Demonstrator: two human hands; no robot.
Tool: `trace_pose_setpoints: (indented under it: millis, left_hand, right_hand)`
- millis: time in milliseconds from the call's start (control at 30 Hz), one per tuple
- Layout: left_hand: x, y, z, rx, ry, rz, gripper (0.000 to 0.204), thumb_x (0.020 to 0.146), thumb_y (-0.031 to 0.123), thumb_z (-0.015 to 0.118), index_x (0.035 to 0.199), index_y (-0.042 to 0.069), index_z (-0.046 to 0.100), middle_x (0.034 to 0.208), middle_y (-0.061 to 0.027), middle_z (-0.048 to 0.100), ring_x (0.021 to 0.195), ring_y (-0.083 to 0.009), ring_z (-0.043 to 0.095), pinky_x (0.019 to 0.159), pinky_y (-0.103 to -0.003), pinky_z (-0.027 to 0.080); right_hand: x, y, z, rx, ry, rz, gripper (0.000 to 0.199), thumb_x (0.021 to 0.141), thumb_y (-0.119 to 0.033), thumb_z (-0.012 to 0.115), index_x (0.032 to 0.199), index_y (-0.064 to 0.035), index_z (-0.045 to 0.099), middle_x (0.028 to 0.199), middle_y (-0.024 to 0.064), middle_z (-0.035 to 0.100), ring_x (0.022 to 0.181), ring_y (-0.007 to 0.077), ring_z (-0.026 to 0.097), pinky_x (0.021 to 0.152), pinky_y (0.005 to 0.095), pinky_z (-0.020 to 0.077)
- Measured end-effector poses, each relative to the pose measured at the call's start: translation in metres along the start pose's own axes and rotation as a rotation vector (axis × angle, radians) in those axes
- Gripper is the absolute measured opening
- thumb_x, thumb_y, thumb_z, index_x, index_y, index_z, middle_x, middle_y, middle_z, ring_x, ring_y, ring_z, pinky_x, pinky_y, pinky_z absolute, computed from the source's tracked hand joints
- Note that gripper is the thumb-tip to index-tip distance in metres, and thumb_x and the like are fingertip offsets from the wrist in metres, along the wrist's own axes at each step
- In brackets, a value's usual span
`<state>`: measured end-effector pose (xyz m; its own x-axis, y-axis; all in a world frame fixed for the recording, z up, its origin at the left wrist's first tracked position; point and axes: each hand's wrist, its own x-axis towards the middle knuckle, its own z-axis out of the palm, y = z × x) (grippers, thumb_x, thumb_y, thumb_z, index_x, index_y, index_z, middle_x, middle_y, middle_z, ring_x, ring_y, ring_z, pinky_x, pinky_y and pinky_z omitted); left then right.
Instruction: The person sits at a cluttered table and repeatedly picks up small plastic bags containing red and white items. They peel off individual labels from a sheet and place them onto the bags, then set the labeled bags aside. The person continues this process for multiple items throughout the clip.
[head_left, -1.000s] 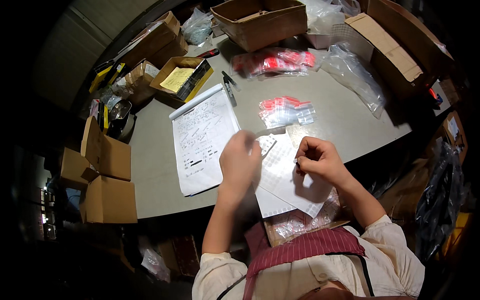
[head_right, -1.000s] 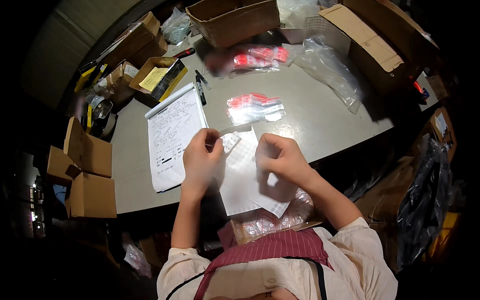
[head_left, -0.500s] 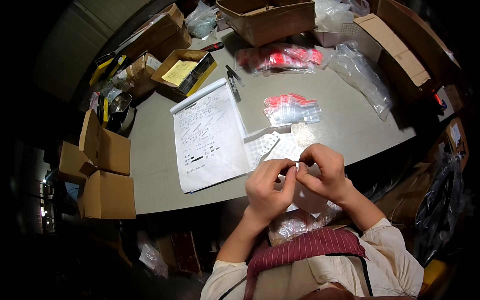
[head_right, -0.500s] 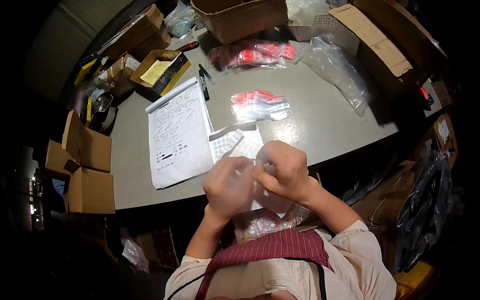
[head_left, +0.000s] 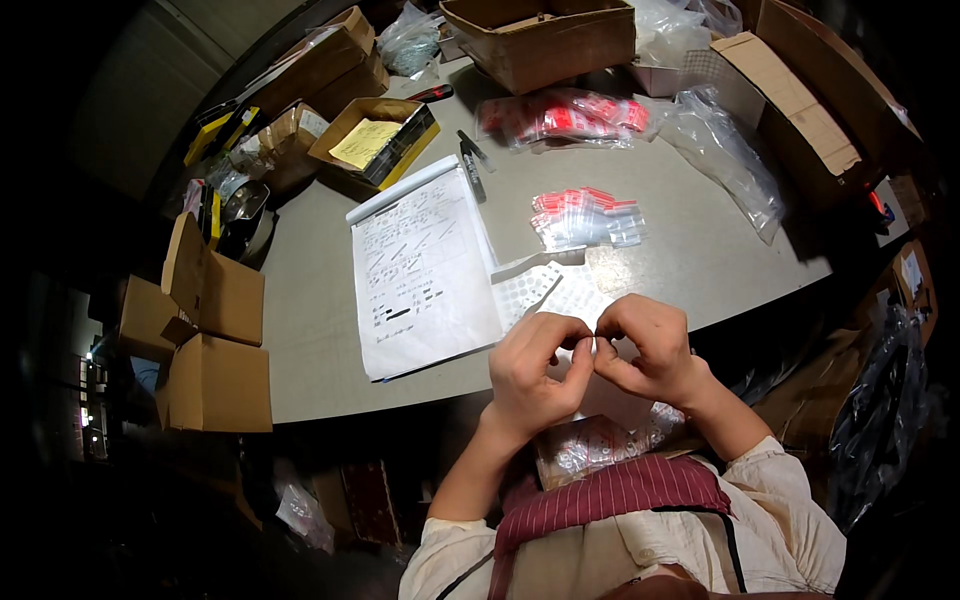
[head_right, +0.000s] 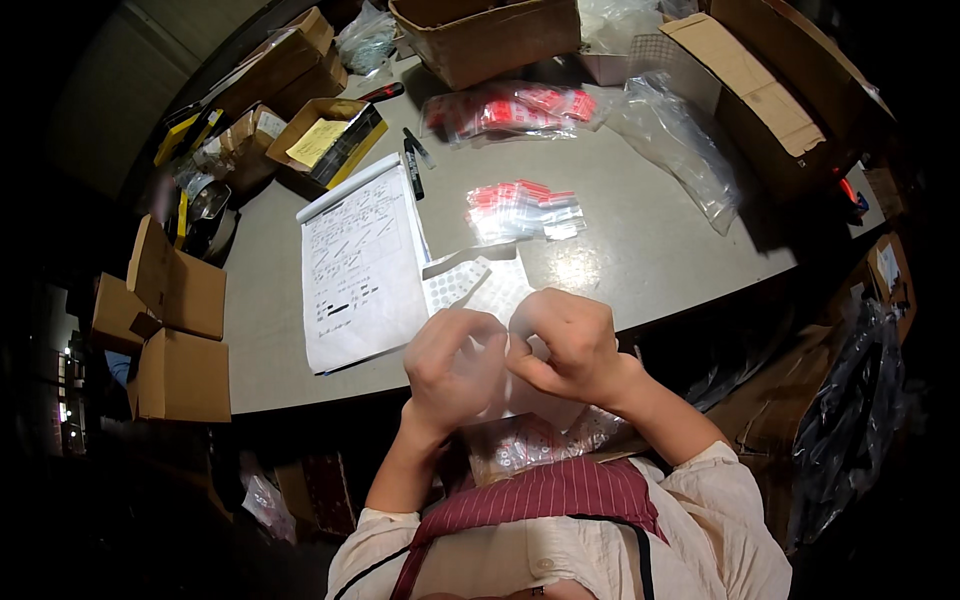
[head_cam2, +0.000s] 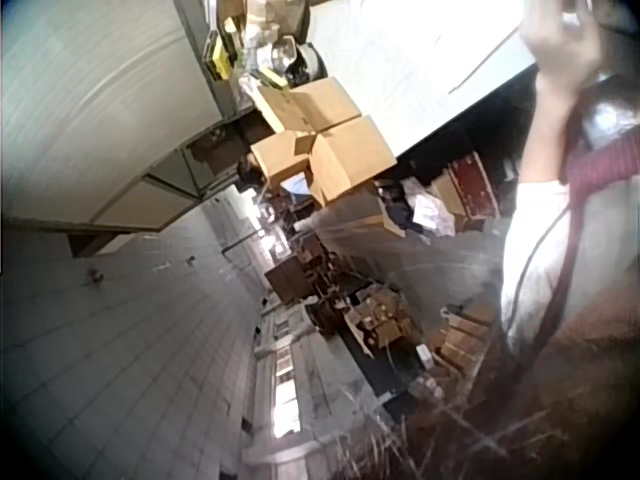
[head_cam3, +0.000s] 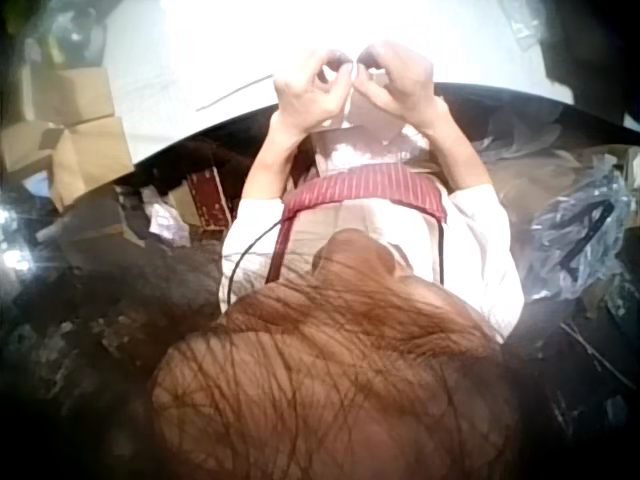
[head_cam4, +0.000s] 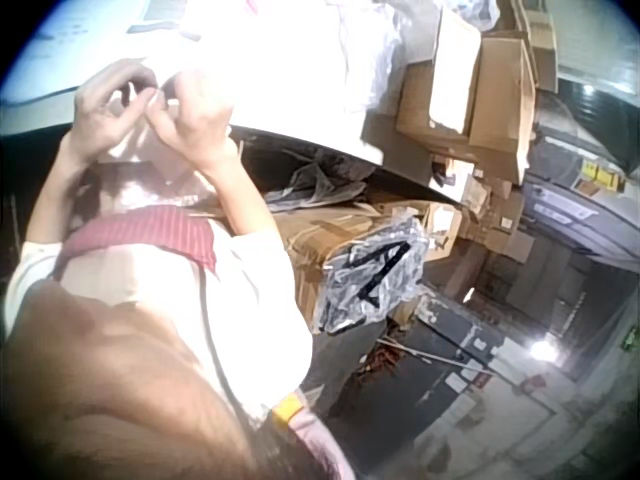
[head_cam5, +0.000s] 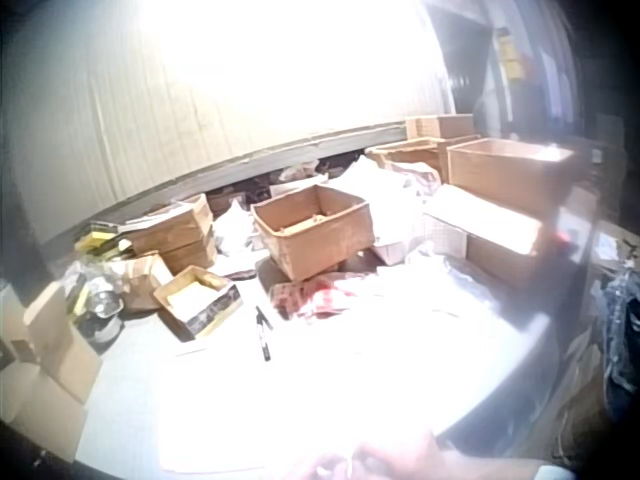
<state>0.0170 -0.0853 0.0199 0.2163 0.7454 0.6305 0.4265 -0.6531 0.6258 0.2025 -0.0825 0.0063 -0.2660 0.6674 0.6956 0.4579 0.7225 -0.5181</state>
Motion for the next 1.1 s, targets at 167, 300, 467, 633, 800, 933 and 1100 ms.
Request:
trace_pose_setpoints:
  millis: [167,300,467,633,800,933,1100]
  left_hand:
    - [0.004,-0.005,-0.003,0.015,-0.013,0.096,0.011,0.074,0.003,0.075,0.084,0.006,0.069,0.077,-0.0067,0.068,0.065,-0.0245,0.063,0.055,-0.035,0.048]
    - [0.002,-0.005,-0.004,-0.020,-0.057,0.055,0.012,0.074,0.003,0.074,0.084,0.006,0.069,0.076,-0.0060,0.067,0.063,-0.0229,0.060,0.055,-0.034,0.047]
    - [-0.004,-0.004,-0.002,-0.171,-0.053,-0.057,0.011,0.074,0.001,0.072,0.085,0.004,0.069,0.076,-0.0064,0.066,0.062,-0.0189,0.059,0.056,-0.031,0.047]
    - [-0.010,-0.003,0.002,-0.298,-0.047,-0.202,0.010,0.077,0.000,0.072,0.086,0.002,0.069,0.076,-0.0077,0.066,0.064,-0.0161,0.061,0.059,-0.029,0.049]
    - [-0.013,-0.001,0.005,-0.201,0.061,-0.212,0.013,0.076,-0.002,0.073,0.086,0.002,0.066,0.075,-0.0077,0.065,0.063,-0.0171,0.062,0.059,-0.030,0.050]
    - [-0.008,0.005,0.003,0.017,0.105,-0.088,0.015,0.074,-0.005,0.072,0.084,0.003,0.065,0.076,-0.0080,0.064,0.066,-0.0212,0.062,0.062,-0.032,0.050]
    - [-0.007,0.004,0.003,0.076,0.115,0.023,0.018,0.070,-0.008,0.071,0.083,0.003,0.064,0.075,-0.0098,0.063,0.065,-0.0255,0.061,0.060,-0.035,0.049]
  right_hand:
    - [0.000,0.002,0.002,0.070,0.001,-0.005,0.016,0.071,-0.003,0.073,0.082,-0.0059,0.062,0.072,0.0080,0.060,0.060,0.0272,0.060,0.053,0.0367,0.0475]
    - [0.001,0.002,-0.002,0.141,-0.050,0.009,0.015,0.072,-0.001,0.073,0.082,-0.0052,0.063,0.072,0.0077,0.060,0.059,0.0263,0.060,0.054,0.0362,0.0476]
    - [-0.001,0.000,-0.007,0.278,-0.128,0.092,0.013,0.074,0.001,0.071,0.085,0.0002,0.064,0.073,0.0105,0.063,0.062,0.0224,0.062,0.058,0.0320,0.0484]
    - [-0.003,-0.002,-0.007,0.398,-0.122,0.244,0.010,0.077,0.003,0.067,0.086,0.0020,0.064,0.076,0.0109,0.063,0.064,0.0193,0.062,0.061,0.0298,0.0491]
    - [0.000,-0.008,-0.009,0.252,-0.076,0.193,0.010,0.078,0.004,0.069,0.088,0.0020,0.065,0.077,0.0107,0.065,0.065,0.0201,0.063,0.061,0.0300,0.0505]
    - [0.004,-0.013,-0.008,0.175,-0.042,0.147,0.012,0.079,-0.002,0.072,0.090,-0.0046,0.068,0.078,0.0090,0.066,0.063,0.0218,0.064,0.057,0.0320,0.0513]
    - [0.005,-0.012,-0.008,0.187,-0.080,0.166,0.012,0.080,-0.004,0.073,0.092,-0.0044,0.068,0.078,0.0091,0.066,0.065,0.0232,0.065,0.057,0.0338,0.0517]
